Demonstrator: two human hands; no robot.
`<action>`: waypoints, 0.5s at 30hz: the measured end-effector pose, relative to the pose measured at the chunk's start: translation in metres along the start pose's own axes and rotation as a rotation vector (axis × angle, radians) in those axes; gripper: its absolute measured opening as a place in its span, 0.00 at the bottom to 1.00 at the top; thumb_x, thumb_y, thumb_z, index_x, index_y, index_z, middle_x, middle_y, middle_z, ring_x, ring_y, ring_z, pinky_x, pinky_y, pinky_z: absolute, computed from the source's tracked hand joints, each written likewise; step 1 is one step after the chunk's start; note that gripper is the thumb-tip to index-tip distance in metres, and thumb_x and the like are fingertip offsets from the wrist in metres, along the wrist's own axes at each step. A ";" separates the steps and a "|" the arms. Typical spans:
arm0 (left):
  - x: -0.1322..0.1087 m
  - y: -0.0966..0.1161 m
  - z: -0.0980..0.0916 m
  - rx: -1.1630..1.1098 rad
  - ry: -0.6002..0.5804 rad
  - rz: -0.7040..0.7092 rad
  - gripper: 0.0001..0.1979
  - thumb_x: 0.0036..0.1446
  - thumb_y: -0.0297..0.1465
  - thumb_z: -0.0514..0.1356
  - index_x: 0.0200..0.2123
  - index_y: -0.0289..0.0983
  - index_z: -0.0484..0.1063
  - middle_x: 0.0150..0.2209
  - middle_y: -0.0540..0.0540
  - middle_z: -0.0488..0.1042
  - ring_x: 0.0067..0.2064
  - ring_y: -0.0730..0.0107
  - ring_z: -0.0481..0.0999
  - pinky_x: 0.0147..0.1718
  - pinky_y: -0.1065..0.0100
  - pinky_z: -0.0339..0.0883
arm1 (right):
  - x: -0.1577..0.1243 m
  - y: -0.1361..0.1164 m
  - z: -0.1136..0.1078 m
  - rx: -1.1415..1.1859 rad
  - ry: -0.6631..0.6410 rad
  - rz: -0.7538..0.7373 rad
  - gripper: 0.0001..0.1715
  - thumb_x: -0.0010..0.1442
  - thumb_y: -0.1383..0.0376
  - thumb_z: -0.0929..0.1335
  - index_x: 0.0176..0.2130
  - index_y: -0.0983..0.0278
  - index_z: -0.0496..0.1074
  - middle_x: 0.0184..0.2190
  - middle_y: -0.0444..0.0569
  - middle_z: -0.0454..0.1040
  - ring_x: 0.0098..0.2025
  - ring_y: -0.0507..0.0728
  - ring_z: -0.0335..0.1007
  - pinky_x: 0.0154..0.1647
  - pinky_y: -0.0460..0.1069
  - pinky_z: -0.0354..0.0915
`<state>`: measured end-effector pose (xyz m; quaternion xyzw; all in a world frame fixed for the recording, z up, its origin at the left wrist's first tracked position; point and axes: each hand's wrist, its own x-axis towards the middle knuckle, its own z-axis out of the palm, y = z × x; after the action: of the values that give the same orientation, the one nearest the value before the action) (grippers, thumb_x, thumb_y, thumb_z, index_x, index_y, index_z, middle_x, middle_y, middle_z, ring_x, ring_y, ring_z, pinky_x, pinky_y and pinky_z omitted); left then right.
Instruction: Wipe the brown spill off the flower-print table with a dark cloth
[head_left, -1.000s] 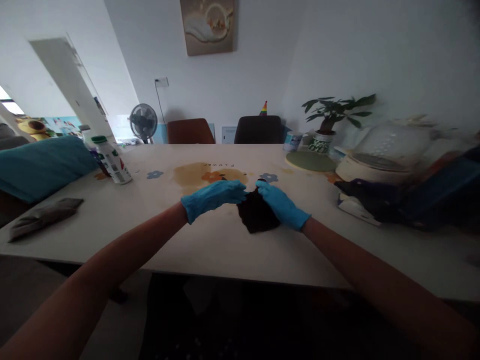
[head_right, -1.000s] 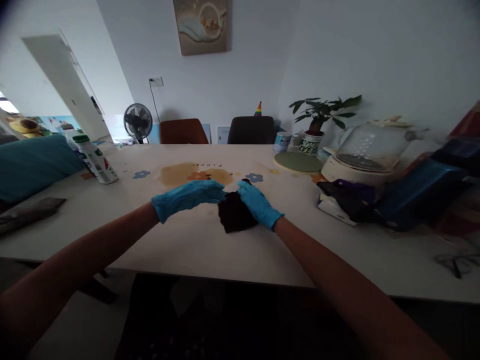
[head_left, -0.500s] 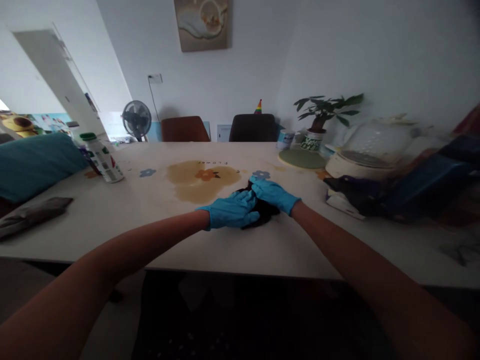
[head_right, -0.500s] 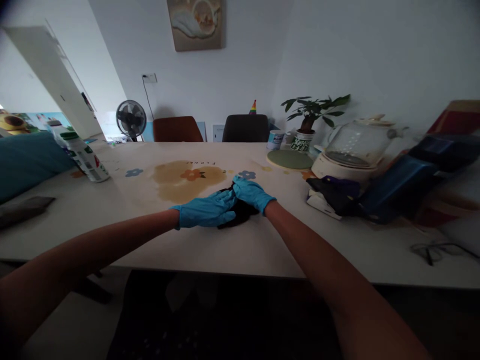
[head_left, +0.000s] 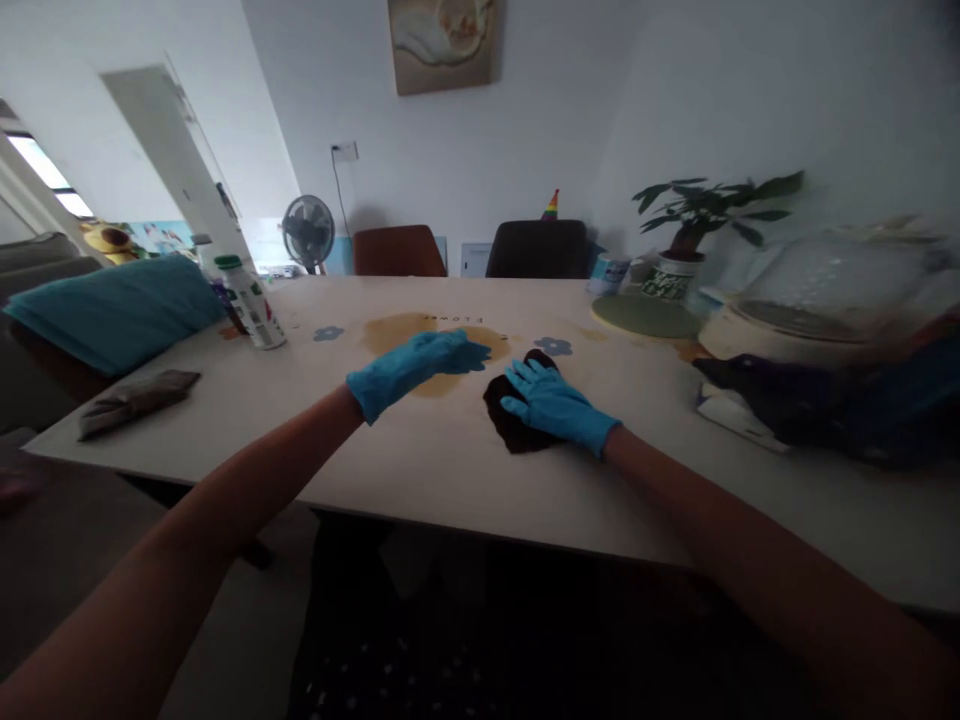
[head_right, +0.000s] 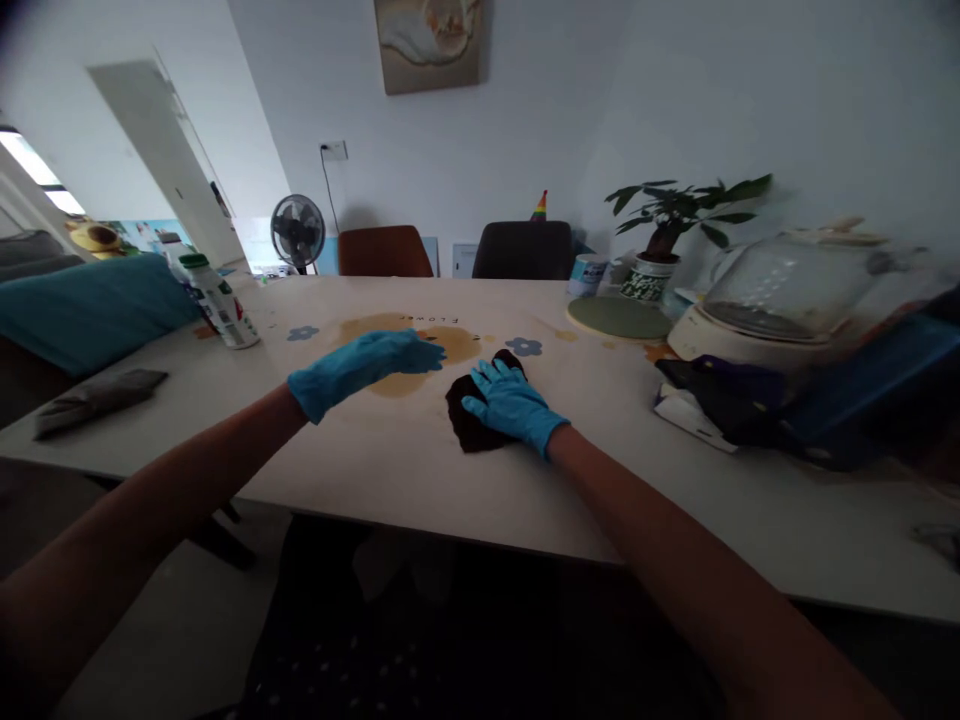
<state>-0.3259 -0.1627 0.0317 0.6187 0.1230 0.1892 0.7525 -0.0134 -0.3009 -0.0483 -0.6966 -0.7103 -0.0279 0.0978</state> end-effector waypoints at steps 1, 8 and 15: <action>-0.008 0.005 -0.007 -0.008 0.032 0.021 0.20 0.83 0.42 0.68 0.63 0.35 0.90 0.73 0.31 0.84 0.83 0.36 0.76 0.88 0.39 0.57 | -0.002 -0.005 0.001 -0.017 -0.053 -0.003 0.48 0.84 0.46 0.63 0.87 0.70 0.69 0.87 0.66 0.64 0.90 0.81 0.56 0.92 0.75 0.55; -0.067 0.005 -0.075 -0.359 0.570 0.160 0.21 0.87 0.33 0.54 0.57 0.30 0.88 0.61 0.30 0.91 0.73 0.44 0.88 0.86 0.36 0.64 | -0.025 -0.033 -0.002 -0.016 -0.175 0.000 0.54 0.85 0.42 0.59 0.91 0.72 0.61 0.91 0.63 0.55 0.93 0.80 0.46 0.93 0.76 0.48; -0.095 0.016 -0.096 -0.525 0.806 0.205 0.22 0.87 0.27 0.52 0.48 0.35 0.87 0.55 0.35 0.93 0.71 0.55 0.89 0.84 0.45 0.69 | -0.051 -0.102 0.002 0.077 -0.133 -0.350 0.45 0.90 0.48 0.58 0.91 0.65 0.63 0.91 0.57 0.56 0.92 0.75 0.51 0.93 0.71 0.53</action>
<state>-0.4534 -0.1168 0.0233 0.2948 0.2911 0.5111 0.7531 -0.1150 -0.3535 -0.0494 -0.5584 -0.8261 0.0289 0.0707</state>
